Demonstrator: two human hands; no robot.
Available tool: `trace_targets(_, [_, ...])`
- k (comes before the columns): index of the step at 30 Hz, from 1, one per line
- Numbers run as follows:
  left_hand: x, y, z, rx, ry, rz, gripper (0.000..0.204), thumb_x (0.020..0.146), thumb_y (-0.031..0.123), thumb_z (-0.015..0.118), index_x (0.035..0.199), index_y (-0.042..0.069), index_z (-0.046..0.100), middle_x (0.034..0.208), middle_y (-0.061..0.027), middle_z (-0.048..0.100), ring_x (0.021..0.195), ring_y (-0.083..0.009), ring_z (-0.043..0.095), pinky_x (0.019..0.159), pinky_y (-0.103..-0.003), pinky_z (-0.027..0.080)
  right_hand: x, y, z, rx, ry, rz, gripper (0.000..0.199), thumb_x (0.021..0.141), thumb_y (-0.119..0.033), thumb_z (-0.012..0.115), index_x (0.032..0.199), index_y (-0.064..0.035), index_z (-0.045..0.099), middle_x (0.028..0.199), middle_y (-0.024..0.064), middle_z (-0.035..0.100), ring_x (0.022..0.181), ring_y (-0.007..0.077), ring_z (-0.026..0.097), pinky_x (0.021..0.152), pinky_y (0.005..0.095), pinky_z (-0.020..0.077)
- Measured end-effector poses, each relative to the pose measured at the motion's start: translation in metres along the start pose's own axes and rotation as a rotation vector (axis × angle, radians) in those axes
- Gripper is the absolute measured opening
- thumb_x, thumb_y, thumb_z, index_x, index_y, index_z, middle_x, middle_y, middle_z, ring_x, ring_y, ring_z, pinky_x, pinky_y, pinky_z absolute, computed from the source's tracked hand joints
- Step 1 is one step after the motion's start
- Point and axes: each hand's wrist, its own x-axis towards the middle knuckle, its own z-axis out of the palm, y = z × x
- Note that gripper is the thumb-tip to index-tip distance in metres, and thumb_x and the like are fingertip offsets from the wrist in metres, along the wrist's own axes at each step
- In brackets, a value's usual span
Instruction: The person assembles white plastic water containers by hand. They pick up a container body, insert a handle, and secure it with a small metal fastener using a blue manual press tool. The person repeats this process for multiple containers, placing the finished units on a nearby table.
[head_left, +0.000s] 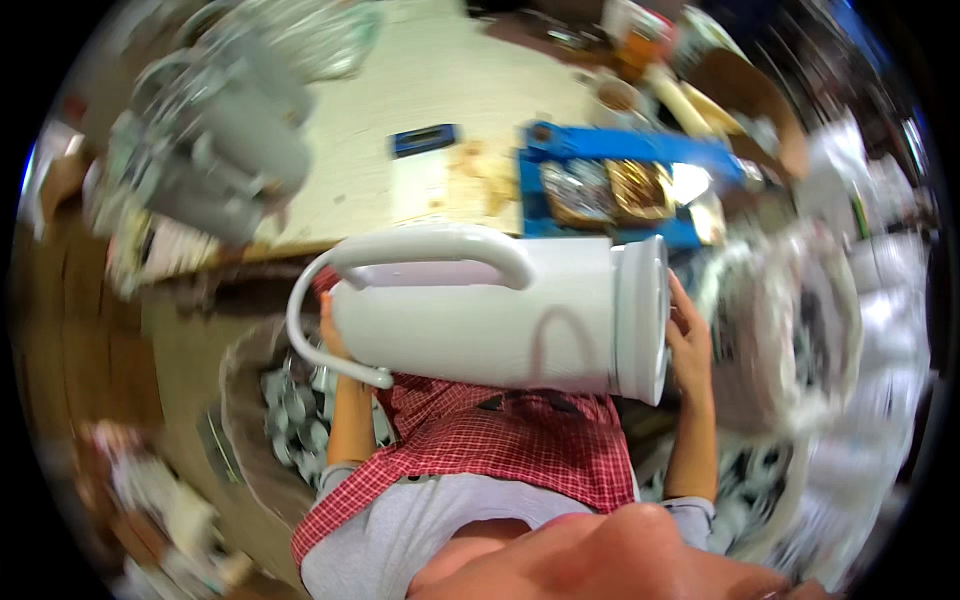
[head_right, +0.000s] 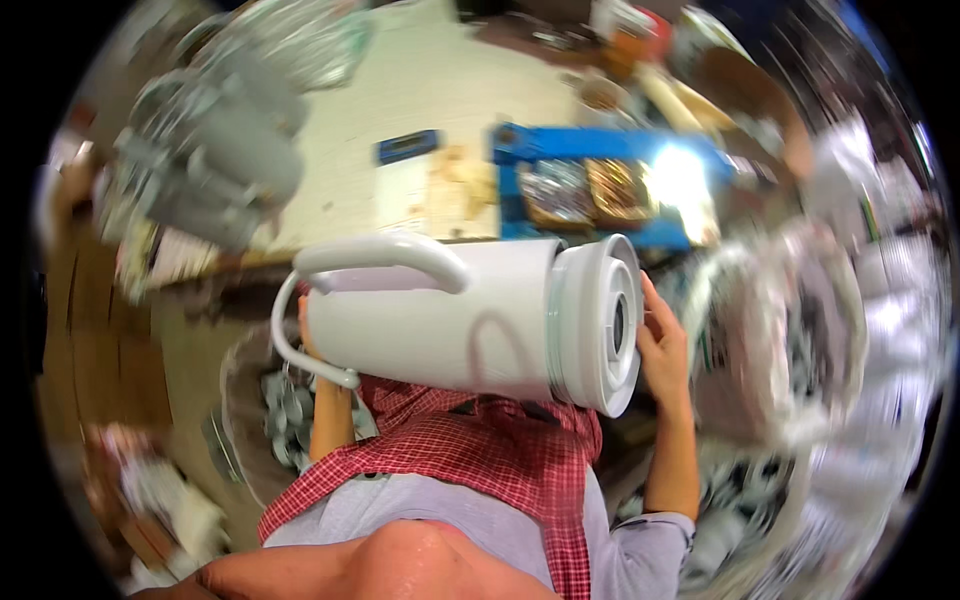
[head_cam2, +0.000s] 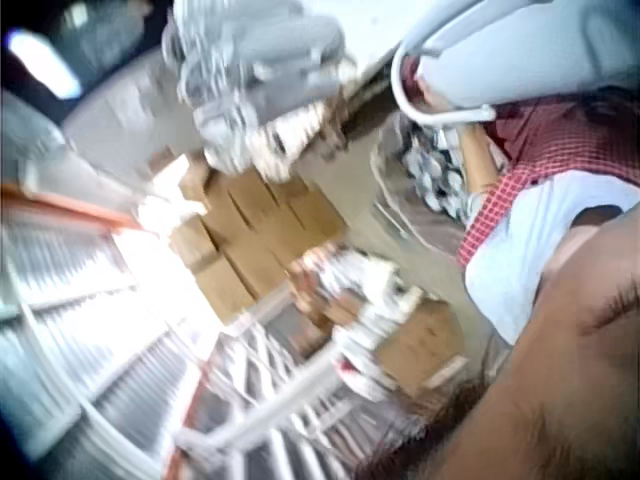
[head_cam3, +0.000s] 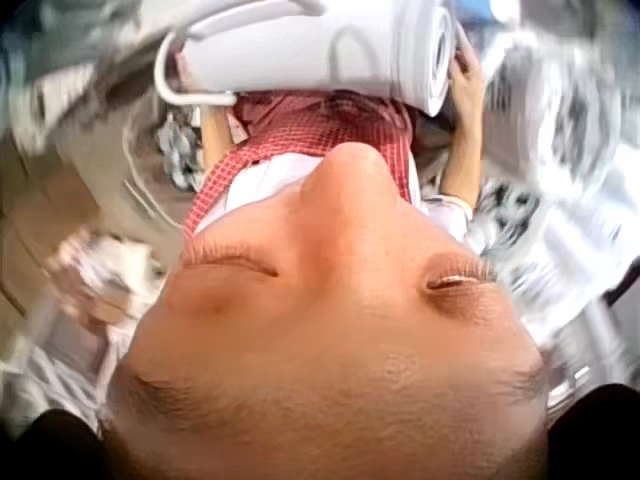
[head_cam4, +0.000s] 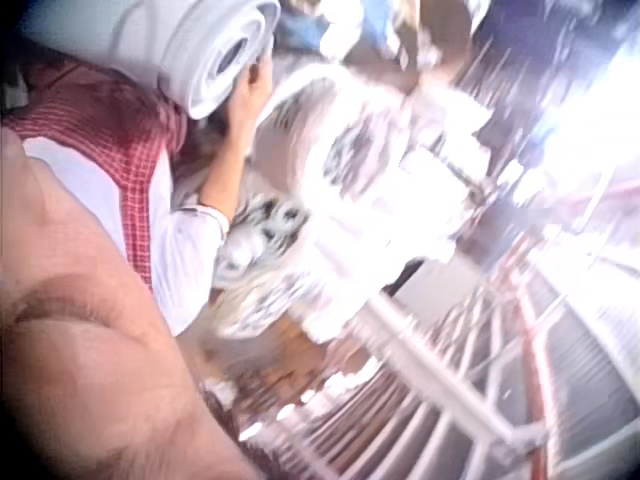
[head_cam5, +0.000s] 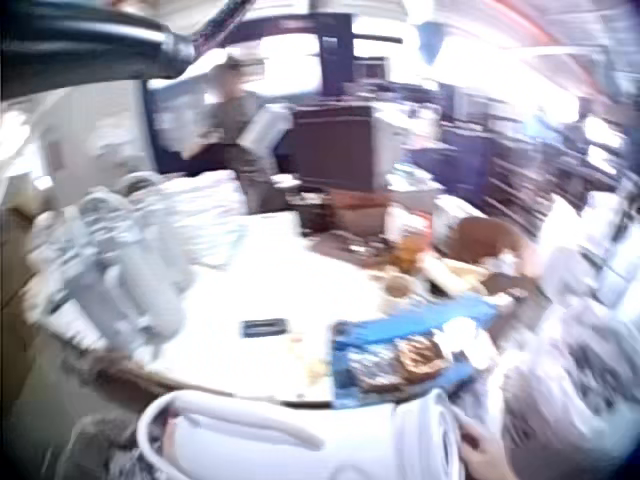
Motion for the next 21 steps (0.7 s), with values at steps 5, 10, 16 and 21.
trace_targets(5, [-0.042,0.02,-0.031,0.166,0.391,0.242,0.05,0.102,0.042,0.041,0.119,-0.001,0.061,0.107,-0.0121,0.067,0.093,-0.0212,0.066,0.082,-0.034,0.054,0.046,-0.025,0.103,0.569,-0.193,-0.27,0.05,0.099,-0.029,0.047,0.134,0.0072,0.051,0.152,0.0175,0.036,0.14,0.0303,0.035,0.113,0.0388,0.0299])
trace_targets(10, [-0.096,0.03,-0.089,0.07,0.35,0.37,0.055,0.103,0.045,0.034,0.13,0.001,0.054,0.119,-0.0148,0.062,0.105,-0.0269,0.064,0.089,-0.04,0.054,0.07,-0.058,0.133,0.059,-0.496,-0.954,0.102,0.08,-0.075,0.055,0.146,0.0012,0.037,0.154,0.0301,0.025,0.144,0.0431,0.023,0.117,0.0523,0.015])
trace_targets(16, [-0.114,0.052,-0.014,0.258,0.597,0.597,0.051,0.102,0.043,0.042,0.11,-0.002,0.066,0.096,-0.0114,0.07,0.079,-0.0188,0.069,0.068,-0.03,0.057,0.123,-0.068,0.154,0.268,-0.808,-0.486,0.106,0.068,-0.045,0.079,0.149,0.0039,0.03,0.151,0.0276,0.032,0.142,0.0371,0.032,0.114,0.0461,0.0254])
trace_targets(21, [-0.121,0.054,-0.044,0.061,0.591,0.43,0.047,0.103,0.043,0.042,0.123,0.005,0.06,0.109,-0.0079,0.068,0.094,-0.0205,0.067,0.082,-0.033,0.056,0.13,-0.087,0.175,0.004,-0.703,-1.126,0.096,0.066,-0.042,0.078,0.142,0.0045,0.042,0.148,0.0332,0.033,0.138,0.0443,0.037,0.11,0.0475,0.0325])
